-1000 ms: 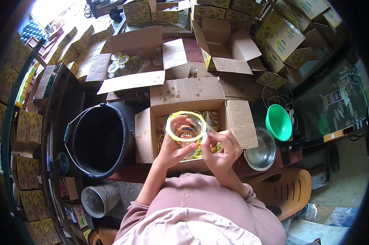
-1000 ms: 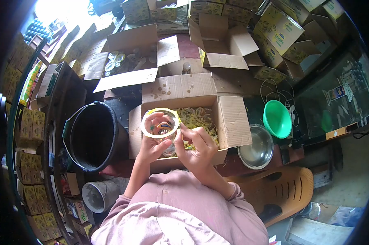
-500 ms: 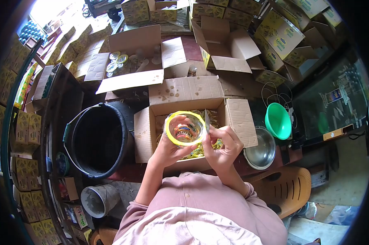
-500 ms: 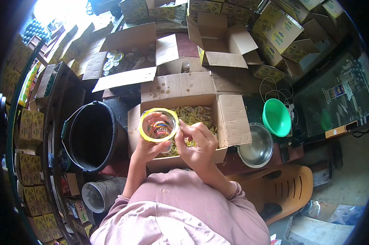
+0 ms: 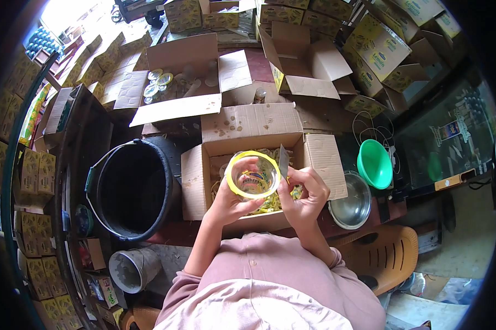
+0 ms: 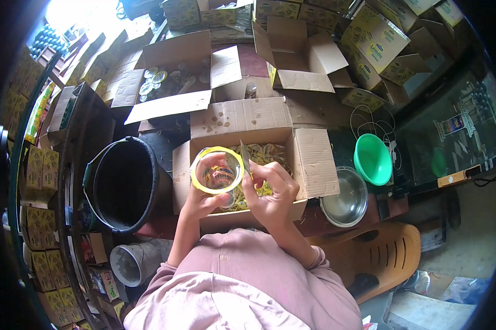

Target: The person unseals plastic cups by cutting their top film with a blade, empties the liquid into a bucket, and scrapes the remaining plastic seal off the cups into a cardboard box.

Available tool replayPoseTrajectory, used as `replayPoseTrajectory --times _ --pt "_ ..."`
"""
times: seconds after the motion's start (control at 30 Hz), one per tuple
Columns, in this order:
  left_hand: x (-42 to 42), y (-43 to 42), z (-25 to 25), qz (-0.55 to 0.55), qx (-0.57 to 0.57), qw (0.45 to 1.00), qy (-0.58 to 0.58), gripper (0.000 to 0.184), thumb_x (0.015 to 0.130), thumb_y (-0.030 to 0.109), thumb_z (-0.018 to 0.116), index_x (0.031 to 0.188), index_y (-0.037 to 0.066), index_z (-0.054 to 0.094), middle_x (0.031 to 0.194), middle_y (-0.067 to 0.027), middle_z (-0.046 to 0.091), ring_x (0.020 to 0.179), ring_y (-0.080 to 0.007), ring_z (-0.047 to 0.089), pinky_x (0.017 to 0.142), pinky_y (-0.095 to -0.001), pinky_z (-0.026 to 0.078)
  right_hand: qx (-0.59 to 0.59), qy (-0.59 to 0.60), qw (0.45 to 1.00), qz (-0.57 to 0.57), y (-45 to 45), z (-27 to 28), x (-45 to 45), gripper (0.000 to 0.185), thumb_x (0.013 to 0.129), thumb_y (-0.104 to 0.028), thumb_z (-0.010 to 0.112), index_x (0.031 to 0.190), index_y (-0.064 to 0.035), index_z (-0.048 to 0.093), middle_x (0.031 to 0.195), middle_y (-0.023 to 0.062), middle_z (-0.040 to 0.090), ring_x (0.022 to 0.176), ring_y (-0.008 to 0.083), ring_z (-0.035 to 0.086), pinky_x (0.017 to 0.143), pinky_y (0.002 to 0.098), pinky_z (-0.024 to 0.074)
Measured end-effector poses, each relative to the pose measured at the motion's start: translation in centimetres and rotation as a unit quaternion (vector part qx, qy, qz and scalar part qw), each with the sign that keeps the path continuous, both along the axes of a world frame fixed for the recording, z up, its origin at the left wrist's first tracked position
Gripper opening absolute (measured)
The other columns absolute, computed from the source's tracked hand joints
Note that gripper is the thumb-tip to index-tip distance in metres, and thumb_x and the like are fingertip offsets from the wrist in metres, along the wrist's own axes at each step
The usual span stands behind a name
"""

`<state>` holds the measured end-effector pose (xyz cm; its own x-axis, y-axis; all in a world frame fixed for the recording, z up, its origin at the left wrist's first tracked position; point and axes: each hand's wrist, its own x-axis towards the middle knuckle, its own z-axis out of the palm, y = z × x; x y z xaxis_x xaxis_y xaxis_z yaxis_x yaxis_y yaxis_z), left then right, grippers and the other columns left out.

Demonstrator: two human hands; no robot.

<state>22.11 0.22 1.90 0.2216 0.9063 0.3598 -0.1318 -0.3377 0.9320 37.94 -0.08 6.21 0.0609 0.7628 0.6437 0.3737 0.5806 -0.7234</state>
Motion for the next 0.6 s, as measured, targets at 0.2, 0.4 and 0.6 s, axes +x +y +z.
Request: replayPoseTrajectory --times 0.2,0.4,0.6 --pt "0.12 0.1 -0.61 0.002 0.005 1.0 -0.013 0.066 0.069 0.013 0.07 0.124 0.002 0.036 0.117 -0.0084 0.04 0.108 -0.0172 0.042 0.088 -0.0282 0.042 0.014 -0.009 1.0 -0.026 -0.99 0.26 -0.61 0.023 0.067 0.004 0.066 0.089 -0.0019 0.065 0.062 0.0038 0.055 0.05 0.0086 0.051 0.046 0.02 0.0415" --pt "0.28 -0.27 -0.23 -0.027 -0.046 0.997 -0.058 0.066 0.069 0.009 0.07 0.124 0.002 0.036 0.117 -0.0086 0.04 0.108 -0.0176 0.042 0.088 -0.0283 0.042 0.042 -0.044 0.997 -0.047 -1.04 0.08 -0.58 0.024 0.067 0.005 0.065 0.09 -0.0026 0.065 0.063 0.0033 0.055 0.05 0.0085 0.051 0.046 0.0199 0.0417" --pt "0.19 -0.47 0.24 -0.024 -0.013 0.999 -0.017 0.065 0.068 0.008 0.07 0.124 0.001 0.036 0.117 -0.0086 0.04 0.109 -0.0177 0.042 0.088 -0.0293 0.043 0.029 -0.027 0.999 -0.029 -0.6 0.26 -0.24 0.025 0.067 0.005 0.065 0.09 -0.0028 0.065 0.063 0.0035 0.055 0.05 0.0084 0.05 0.046 0.0203 0.0416"
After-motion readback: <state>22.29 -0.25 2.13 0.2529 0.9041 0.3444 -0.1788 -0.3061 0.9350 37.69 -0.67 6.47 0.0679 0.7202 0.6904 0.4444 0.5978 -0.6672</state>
